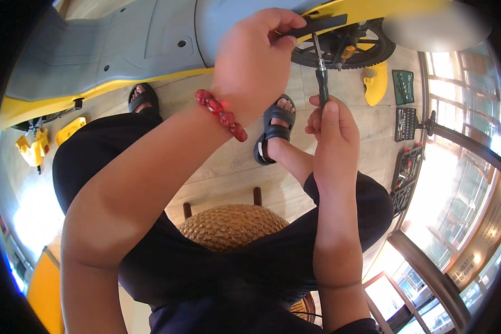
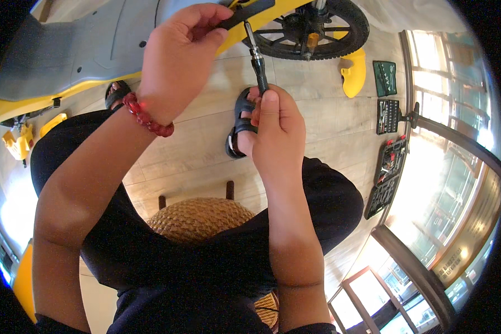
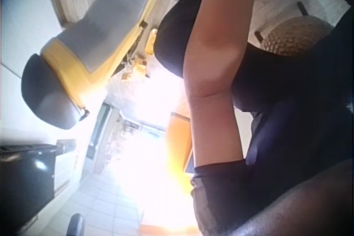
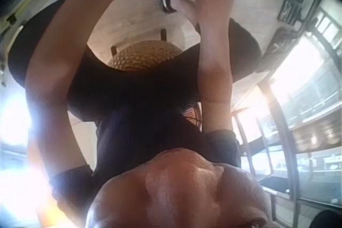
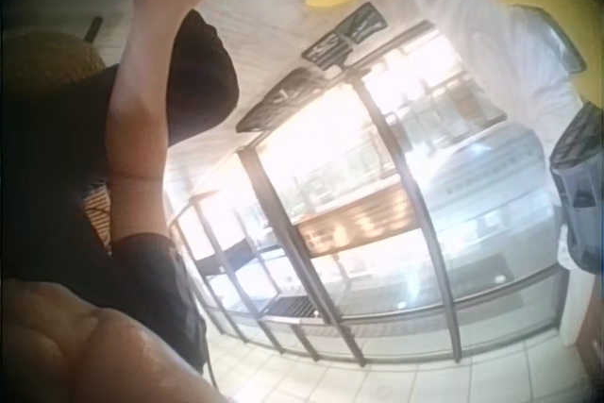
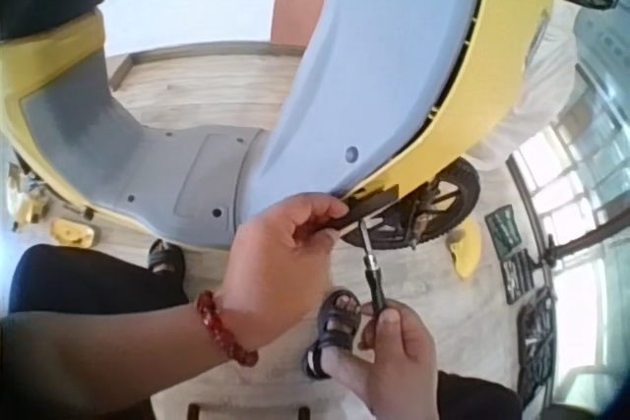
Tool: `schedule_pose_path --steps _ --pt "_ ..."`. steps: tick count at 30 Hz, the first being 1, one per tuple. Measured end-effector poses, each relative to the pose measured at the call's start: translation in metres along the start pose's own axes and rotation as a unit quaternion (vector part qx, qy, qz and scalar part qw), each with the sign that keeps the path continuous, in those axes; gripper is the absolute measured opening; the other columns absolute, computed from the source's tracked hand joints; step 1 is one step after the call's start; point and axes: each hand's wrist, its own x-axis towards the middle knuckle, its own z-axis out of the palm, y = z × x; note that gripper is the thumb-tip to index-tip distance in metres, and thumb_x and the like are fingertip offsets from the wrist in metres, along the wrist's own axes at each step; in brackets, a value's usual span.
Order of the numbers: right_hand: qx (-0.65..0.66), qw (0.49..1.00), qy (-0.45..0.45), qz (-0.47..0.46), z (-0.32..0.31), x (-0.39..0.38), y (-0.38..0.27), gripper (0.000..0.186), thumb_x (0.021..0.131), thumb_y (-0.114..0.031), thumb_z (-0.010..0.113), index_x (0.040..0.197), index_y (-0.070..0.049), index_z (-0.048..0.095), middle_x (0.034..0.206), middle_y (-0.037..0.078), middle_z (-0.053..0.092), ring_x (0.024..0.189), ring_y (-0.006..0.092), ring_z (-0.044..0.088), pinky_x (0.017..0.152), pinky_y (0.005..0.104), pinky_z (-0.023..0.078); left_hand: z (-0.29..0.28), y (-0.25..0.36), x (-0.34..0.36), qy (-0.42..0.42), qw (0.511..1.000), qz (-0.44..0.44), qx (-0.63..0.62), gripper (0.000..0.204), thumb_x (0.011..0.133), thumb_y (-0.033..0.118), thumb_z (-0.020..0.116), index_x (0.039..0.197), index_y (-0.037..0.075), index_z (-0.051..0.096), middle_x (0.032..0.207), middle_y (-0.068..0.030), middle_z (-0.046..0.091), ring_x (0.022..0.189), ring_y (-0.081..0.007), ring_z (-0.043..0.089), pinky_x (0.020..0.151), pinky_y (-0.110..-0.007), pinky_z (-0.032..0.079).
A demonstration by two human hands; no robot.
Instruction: Using tools to remove or fasten panels on a yellow electric scooter.
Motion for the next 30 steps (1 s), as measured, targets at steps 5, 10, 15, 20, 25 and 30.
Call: schedule_pose_path --steps 5,10,15,20,25,30 --pt "0.019 1.000 0.007 0.001 0.001 -0.001 0.000 0.031 0.099 -0.024 0.041 0.102 0.002 0.059 0.069 -0.001 0.047 0.067 0.0086 0.044 0.066 0.0236 0.040 -0.002 0.022 0.002 -0.011 0.997 -0.068 0.023 0.020 0.081 0.000 0.062 0.101 -0.003 0.061 0.080 -0.0136 0.065 0.074 -0.0137 0.059 0.072 -0.026 0.047" --pt "-0.003 1.000 0.023 -0.006 0.001 -0.004 -0.005 0.032 0.099 -0.024 0.042 0.103 0.002 0.060 0.069 -0.002 0.047 0.067 0.0084 0.044 0.066 0.0236 0.040 -0.002 0.028 0.000 -0.020 0.998 -0.062 0.003 0.014 0.082 -0.002 0.059 0.096 -0.005 0.061 0.083 -0.0093 0.065 0.078 -0.0118 0.059 0.073 -0.025 0.047" --pt "-0.012 0.999 0.035 -0.008 0.003 -0.002 -0.008 0.032 0.099 -0.024 0.043 0.103 0.002 0.061 0.069 -0.002 0.047 0.068 0.0083 0.044 0.066 0.0236 0.040 0.000 0.018 0.003 -0.013 0.998 -0.045 -0.039 0.015 0.083 -0.004 0.058 0.098 -0.007 0.061 0.087 -0.0083 0.065 0.080 -0.0110 0.058 0.074 -0.023 0.047" --pt "-0.034 0.999 0.038 -0.002 0.003 -0.003 -0.013 0.031 0.099 -0.023 0.044 0.104 0.001 0.061 0.069 -0.002 0.047 0.068 0.0070 0.044 0.066 0.0232 0.039 -0.001 0.022 0.001 -0.002 0.997 -0.058 -0.044 0.016 0.083 -0.004 0.058 0.099 -0.008 0.060 0.087 -0.0084 0.065 0.079 -0.0118 0.060 0.072 -0.023 0.048" --pt "-0.078 0.994 0.063 -0.047 0.004 -0.001 -0.012 0.031 0.098 -0.024 0.044 0.103 0.000 0.062 0.069 -0.002 0.048 0.068 0.0072 0.045 0.065 0.0230 0.039 0.002 0.039 -0.003 0.027 0.996 -0.077 0.035 0.017 0.081 0.000 0.061 0.097 -0.005 0.063 0.082 -0.0122 0.066 0.073 -0.0174 0.063 0.068 -0.026 0.049" --pt "-0.131 0.983 0.088 -0.090 0.008 -0.005 -0.013 0.030 0.097 -0.023 0.044 0.102 0.000 0.062 0.069 -0.001 0.049 0.068 0.0076 0.046 0.063 0.0237 0.039 -0.003 0.021 0.002 0.047 0.990 0.028 0.133 0.015 0.078 0.004 0.062 0.093 0.000 0.065 0.080 -0.0182 0.065 0.072 -0.0303 0.065 0.067 -0.033 0.050"
